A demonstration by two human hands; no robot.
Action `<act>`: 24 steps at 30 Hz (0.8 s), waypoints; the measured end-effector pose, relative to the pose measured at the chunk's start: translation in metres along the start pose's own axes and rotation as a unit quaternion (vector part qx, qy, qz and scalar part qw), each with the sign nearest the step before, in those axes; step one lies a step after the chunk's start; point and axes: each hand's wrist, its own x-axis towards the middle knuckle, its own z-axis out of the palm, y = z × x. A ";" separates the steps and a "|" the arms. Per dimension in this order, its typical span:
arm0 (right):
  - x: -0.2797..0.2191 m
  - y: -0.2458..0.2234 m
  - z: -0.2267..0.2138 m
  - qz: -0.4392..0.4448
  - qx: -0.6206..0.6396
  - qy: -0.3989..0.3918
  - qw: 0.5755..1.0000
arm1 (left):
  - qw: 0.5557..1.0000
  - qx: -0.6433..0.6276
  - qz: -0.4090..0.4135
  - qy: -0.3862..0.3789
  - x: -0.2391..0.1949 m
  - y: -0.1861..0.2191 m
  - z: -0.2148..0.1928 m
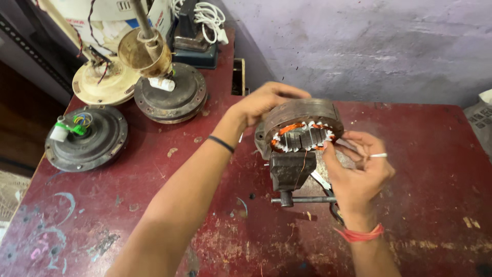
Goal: The person works on a motor stator clamped in a bench vise, using hands and a metal tool to adjust and press copper windings within the stator slots. The person repeatedly rotates the stator and uses the tool to manipulate the windings, occasionally using scissors to trim wire.
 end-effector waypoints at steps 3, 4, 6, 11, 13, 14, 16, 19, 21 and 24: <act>0.003 -0.011 0.004 0.041 -0.037 0.014 0.998 | 0.983 0.064 -0.010 -0.172 0.037 -0.011 0.000; 0.005 -0.012 0.004 0.068 -0.040 0.022 0.997 | 0.971 0.086 -0.010 -0.224 0.044 -0.018 -0.002; 0.005 -0.014 0.003 0.057 -0.011 0.023 0.998 | 0.965 0.086 -0.005 -0.248 0.056 -0.028 -0.006; 0.006 -0.014 0.006 0.044 -0.038 0.030 0.998 | 0.966 0.028 -0.017 -0.258 0.059 -0.035 -0.006; 0.003 -0.015 0.012 0.036 -0.062 0.040 0.997 | 0.966 0.056 0.008 -0.254 0.051 -0.031 -0.001; 0.002 -0.016 0.015 0.038 -0.071 0.052 0.995 | 0.968 0.064 0.020 -0.243 0.047 -0.028 0.002; 0.002 -0.018 0.023 0.041 -0.086 0.076 0.993 | 0.971 0.082 0.043 -0.221 0.039 -0.021 0.008; 0.003 -0.016 0.034 0.021 -0.108 0.095 0.989 | 0.972 0.083 0.064 -0.212 0.031 -0.012 0.015; 0.002 -0.014 0.040 0.033 -0.120 0.106 0.987 | 0.970 0.095 0.081 -0.211 0.028 -0.009 0.018; 0.001 -0.008 0.049 0.034 -0.127 0.123 0.984 | 0.972 0.092 0.070 -0.204 0.028 -0.008 0.020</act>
